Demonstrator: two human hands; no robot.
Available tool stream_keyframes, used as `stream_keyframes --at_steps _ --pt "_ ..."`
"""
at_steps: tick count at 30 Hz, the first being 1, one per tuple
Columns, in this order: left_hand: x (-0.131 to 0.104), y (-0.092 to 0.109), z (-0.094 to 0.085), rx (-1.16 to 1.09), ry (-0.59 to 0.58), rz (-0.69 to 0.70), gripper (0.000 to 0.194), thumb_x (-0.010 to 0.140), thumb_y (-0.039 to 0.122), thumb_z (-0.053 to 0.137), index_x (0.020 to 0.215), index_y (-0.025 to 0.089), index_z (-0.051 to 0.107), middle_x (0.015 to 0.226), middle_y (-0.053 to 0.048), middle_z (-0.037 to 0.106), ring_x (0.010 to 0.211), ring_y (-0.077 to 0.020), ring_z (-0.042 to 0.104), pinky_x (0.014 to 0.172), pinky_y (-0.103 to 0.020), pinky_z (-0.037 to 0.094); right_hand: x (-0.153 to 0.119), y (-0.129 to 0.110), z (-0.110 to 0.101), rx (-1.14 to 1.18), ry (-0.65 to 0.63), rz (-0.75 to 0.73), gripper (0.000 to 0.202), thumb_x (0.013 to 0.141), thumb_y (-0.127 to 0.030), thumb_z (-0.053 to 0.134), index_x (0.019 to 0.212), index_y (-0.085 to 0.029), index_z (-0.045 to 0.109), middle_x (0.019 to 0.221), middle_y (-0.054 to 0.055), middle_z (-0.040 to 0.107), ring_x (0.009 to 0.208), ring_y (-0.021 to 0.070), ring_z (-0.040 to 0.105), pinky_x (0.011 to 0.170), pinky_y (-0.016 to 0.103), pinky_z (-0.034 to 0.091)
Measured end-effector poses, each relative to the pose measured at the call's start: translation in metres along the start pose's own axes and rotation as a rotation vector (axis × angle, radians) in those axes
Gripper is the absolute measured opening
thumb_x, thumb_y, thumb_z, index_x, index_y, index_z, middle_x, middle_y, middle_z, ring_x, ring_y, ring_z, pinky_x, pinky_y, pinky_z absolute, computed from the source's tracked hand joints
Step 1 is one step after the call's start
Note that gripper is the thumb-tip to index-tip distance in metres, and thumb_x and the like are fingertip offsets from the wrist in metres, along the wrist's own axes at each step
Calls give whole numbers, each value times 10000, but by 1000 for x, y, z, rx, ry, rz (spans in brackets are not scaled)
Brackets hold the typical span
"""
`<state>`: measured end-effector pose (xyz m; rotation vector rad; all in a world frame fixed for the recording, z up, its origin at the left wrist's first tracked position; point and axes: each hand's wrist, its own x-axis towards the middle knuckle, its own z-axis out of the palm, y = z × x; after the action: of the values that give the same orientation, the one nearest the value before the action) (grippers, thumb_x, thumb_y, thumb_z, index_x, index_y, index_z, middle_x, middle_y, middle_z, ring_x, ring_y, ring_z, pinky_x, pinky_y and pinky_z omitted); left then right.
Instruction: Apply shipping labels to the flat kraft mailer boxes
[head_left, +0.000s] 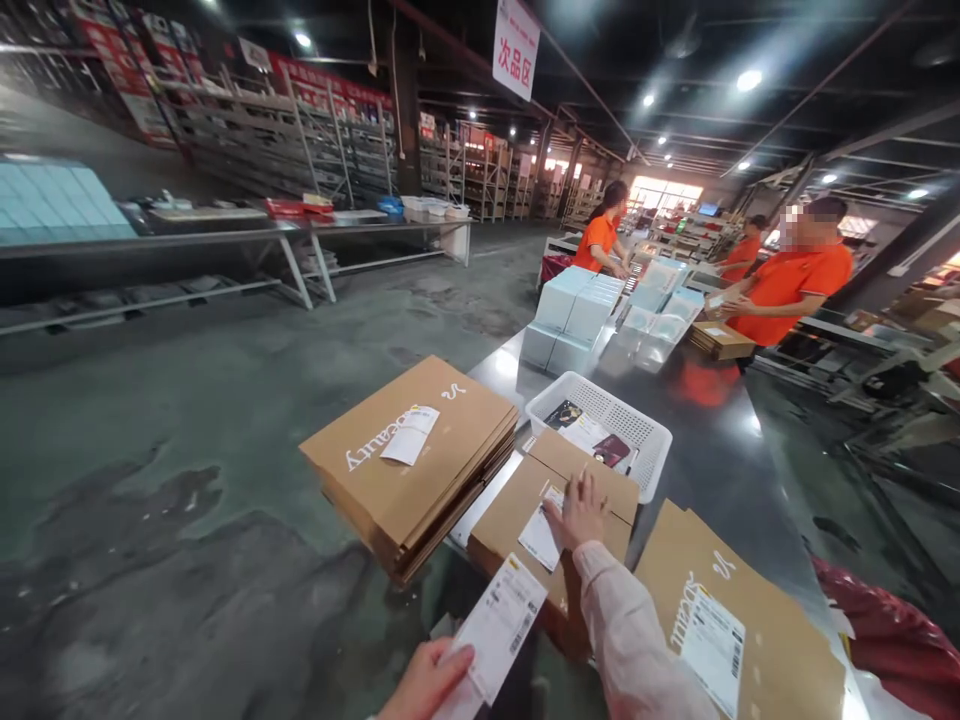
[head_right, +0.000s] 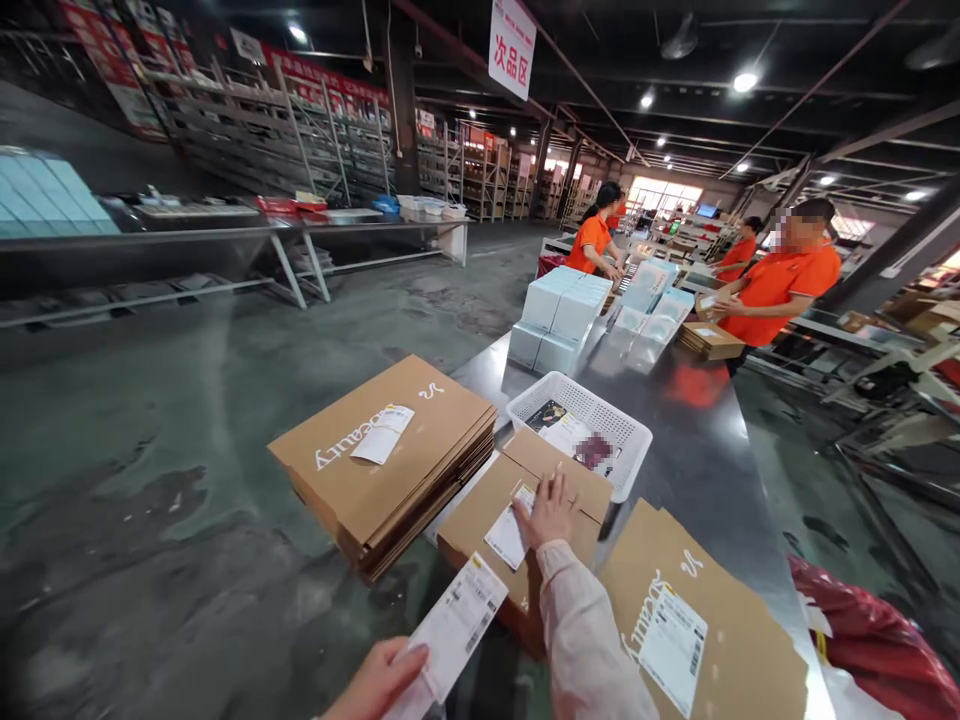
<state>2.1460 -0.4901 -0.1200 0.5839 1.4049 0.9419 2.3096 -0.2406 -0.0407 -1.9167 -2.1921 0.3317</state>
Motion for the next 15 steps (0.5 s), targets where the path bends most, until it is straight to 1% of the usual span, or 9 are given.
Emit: stream_keyframes --at_steps 1,3,6,8,9,10,12,13,15 --pt "-5 5 -5 -23 -25 2 778 401 950 693 571 194 626 588 -42 556 583 -160 425 611 -331 361 -10 -5 2 -98 -82 -111 749 953 -419 555 1540 -2 346 1631 256 176 1533 421 157 1212 689 95" --pt "-7 28 -11 -74 -41 46 772 424 921 717 602 174 632 601 -38 561 585 -153 435 602 -317 358 -39 -13 6 -211 -221 -303 687 987 -390 475 1546 -14 338 1630 214 181 1544 379 139 1240 650 40" --pt "16 83 -6 42 78 246 771 618 903 602 673 136 661 644 -68 620 616 -182 530 602 -312 429 -93 -7 7 -137 -358 -597 712 941 -438 536 1573 -171 345 1634 75 258 1545 304 188 1291 539 99" --pt "45 118 3 261 193 389 665 808 751 504 716 123 705 784 -120 706 771 -234 635 721 -334 518 -120 10 3 -84 -389 -688 650 977 -437 452 1574 -199 357 1615 39 335 1520 259 283 1290 463 207" --pt "61 132 9 366 239 431 571 855 633 504 728 123 729 914 -149 738 915 -263 662 839 -352 533 -128 20 -1 -97 -348 -600 608 1001 -414 388 1558 -171 391 1585 71 400 1475 265 372 1258 451 300" --pt "76 143 15 445 269 447 465 865 514 533 731 124 747 1067 -173 739 1084 -292 644 972 -376 505 -133 30 -6 -149 -268 -419 586 1015 -392 340 1528 -127 439 1529 128 476 1408 293 461 1197 464 391" --pt "101 157 24 522 289 429 294 831 333 596 703 127 761 1318 -199 660 1345 -336 508 1155 -425 376 -132 46 -15 -298 -96 19 575 1023 -389 325 1442 -56 533 1367 228 590 1253 363 570 1038 518 494" --pt "110 161 28 555 288 416 261 822 281 605 673 128 755 1378 -204 622 1410 -348 446 1194 -442 326 -129 50 -18 -353 -55 166 586 1017 -407 357 1414 -19 547 1304 258 608 1206 393 581 980 540 506" --pt "119 165 31 604 266 399 267 834 236 592 641 133 746 1386 -206 616 1444 -340 420 1217 -440 299 -122 52 -21 -363 -62 274 628 998 -423 415 1400 46 525 1261 287 601 1210 427 555 959 560 494"
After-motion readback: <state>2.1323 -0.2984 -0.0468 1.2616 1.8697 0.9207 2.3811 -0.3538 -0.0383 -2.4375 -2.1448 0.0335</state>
